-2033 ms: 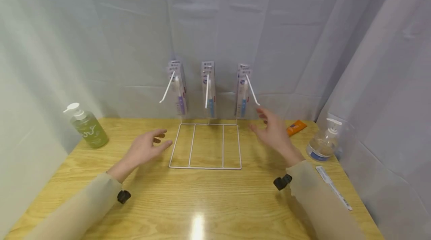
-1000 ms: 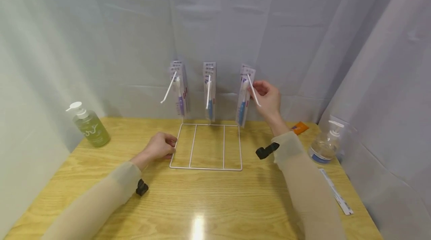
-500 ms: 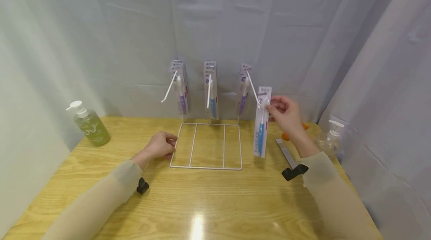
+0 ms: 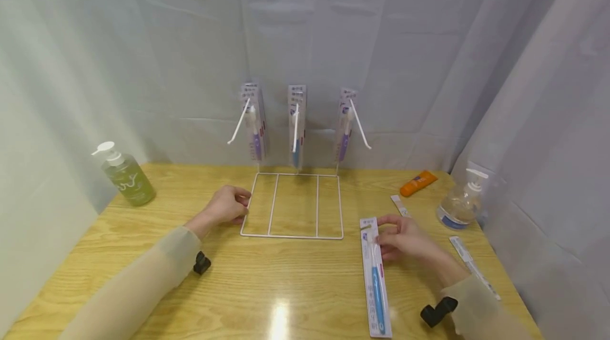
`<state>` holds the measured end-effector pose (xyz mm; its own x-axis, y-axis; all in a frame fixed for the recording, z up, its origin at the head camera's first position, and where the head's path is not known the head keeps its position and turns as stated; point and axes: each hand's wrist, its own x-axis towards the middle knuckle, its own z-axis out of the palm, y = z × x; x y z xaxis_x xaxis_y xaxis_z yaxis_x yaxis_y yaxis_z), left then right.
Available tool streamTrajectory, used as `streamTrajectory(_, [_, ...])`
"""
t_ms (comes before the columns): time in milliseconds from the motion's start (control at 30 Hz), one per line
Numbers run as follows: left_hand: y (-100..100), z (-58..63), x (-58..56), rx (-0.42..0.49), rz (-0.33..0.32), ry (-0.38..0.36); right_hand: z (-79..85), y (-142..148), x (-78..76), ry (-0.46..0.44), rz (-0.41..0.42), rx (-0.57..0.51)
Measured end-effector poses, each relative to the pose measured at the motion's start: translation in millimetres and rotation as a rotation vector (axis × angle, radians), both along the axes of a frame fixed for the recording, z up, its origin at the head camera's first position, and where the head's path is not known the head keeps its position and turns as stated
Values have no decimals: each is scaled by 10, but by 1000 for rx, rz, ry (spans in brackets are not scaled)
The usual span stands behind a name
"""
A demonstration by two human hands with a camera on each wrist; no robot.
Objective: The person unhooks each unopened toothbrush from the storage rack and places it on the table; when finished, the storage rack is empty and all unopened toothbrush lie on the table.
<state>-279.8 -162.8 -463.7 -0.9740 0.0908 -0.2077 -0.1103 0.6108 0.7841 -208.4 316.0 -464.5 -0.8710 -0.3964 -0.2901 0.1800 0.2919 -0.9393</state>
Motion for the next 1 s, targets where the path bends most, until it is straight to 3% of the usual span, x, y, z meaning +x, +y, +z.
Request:
streamTrajectory(167, [0,16,13,-3,6,-6,-139,-27,133,-100,3,1])
streamTrajectory(367, [-1,31,-3,-1,11,3,-216,-91,199,-106,-14,67])
streamTrajectory(800, [54,16,-12,-84,34,8,-92,-207,195,-20,-17,254])
streamTrajectory(1000, [74,-10,9,-103,42,31,41,-246,153,162,2,424])
